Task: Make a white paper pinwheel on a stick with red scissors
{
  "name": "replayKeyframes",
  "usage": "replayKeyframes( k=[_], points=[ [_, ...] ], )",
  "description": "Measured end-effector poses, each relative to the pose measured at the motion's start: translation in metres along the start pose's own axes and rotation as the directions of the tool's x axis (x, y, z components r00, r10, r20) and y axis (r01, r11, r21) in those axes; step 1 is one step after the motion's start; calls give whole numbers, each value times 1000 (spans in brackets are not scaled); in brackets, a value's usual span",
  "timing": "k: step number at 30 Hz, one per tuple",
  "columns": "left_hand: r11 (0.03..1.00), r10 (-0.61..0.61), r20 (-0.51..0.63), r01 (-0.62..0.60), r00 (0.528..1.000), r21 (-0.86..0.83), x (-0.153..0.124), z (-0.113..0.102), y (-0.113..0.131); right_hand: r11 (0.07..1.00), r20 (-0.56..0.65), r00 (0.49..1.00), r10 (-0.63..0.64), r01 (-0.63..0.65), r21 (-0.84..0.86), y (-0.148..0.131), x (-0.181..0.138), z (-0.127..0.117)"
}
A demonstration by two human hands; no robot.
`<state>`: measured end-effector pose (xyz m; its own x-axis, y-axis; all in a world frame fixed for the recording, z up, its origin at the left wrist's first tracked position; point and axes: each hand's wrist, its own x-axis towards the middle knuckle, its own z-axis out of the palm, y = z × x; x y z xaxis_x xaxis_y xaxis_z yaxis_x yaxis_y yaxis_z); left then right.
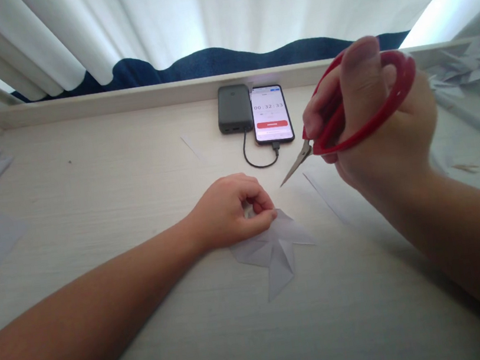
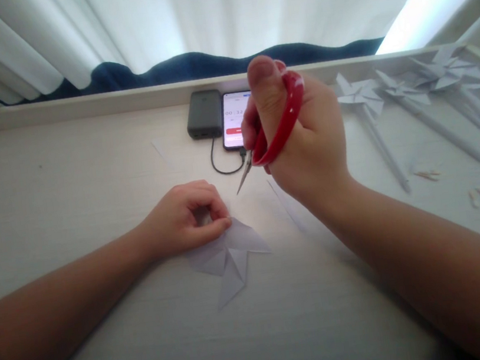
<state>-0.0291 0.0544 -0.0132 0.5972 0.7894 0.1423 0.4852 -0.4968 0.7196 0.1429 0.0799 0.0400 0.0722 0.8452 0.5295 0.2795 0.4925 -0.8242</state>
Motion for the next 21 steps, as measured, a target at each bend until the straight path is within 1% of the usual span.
replayKeyframes(
  k=[2, 3, 5, 7, 8, 10, 11, 13, 14, 16, 17, 18, 19, 21],
  points=[
    [1000, -1, 1, 1, 1000, -3, -1, 0, -1, 993, 115, 992, -54, 66, -102, -1, 5, -13],
    [1000, -1, 4, 1, 1000, -3, -1, 0, -1, 980, 188, 979, -83, 115, -164, -2, 7, -20],
    [1000, 4, 9, -4, 1000, 4, -1, 0, -1, 915, 335, 929, -160, 267, -304, -4, 13, -36],
    [1000, 11, 11, -11, 1000, 17, -1, 0, -1, 794, 506, 840, -195, 438, -421, -2, 17, -52],
    [1000, 13, 11, -13, 1000, 22, -1, 0, 0, 728, 589, 788, -182, 510, -458, 1, 18, -59],
    [1000, 6, 9, -6, 1000, 28, -1, 0, 0, 622, 715, 690, -112, 610, -491, 9, 17, -72],
    [1000, -1, 8, 1, 1000, 27, -1, 0, 1, 586, 760, 647, -58, 639, -499, 15, 14, -78],
    [1000, -16, -2, 16, 1000, 15, -2, 0, 1, 547, 807, 589, 49, 660, -515, 27, 7, -89],
    [1000, -22, -7, 23, 1000, 5, -2, 0, 1, 548, 820, 566, 91, 659, -516, 32, 2, -95],
    [999, -31, -16, 31, 999, -16, -2, 0, 1, 586, 849, 506, 154, 645, -491, 40, -8, -104],
    [999, -35, -18, 35, 999, -24, -2, -1, 1, 610, 858, 487, 165, 634, -477, 42, -13, -109],
    [999, -40, -18, 39, 999, -31, -3, -1, 1, 628, 863, 477, 168, 623, -467, 43, -16, -113],
    [998, -44, -17, 43, 999, -36, -3, -1, 0, 640, 861, 482, 161, 614, -463, 42, -19, -117],
    [998, -52, -18, 52, 998, -41, -3, -2, 0, 643, 844, 516, 147, 598, -478, 38, -23, -121]
  ],
)
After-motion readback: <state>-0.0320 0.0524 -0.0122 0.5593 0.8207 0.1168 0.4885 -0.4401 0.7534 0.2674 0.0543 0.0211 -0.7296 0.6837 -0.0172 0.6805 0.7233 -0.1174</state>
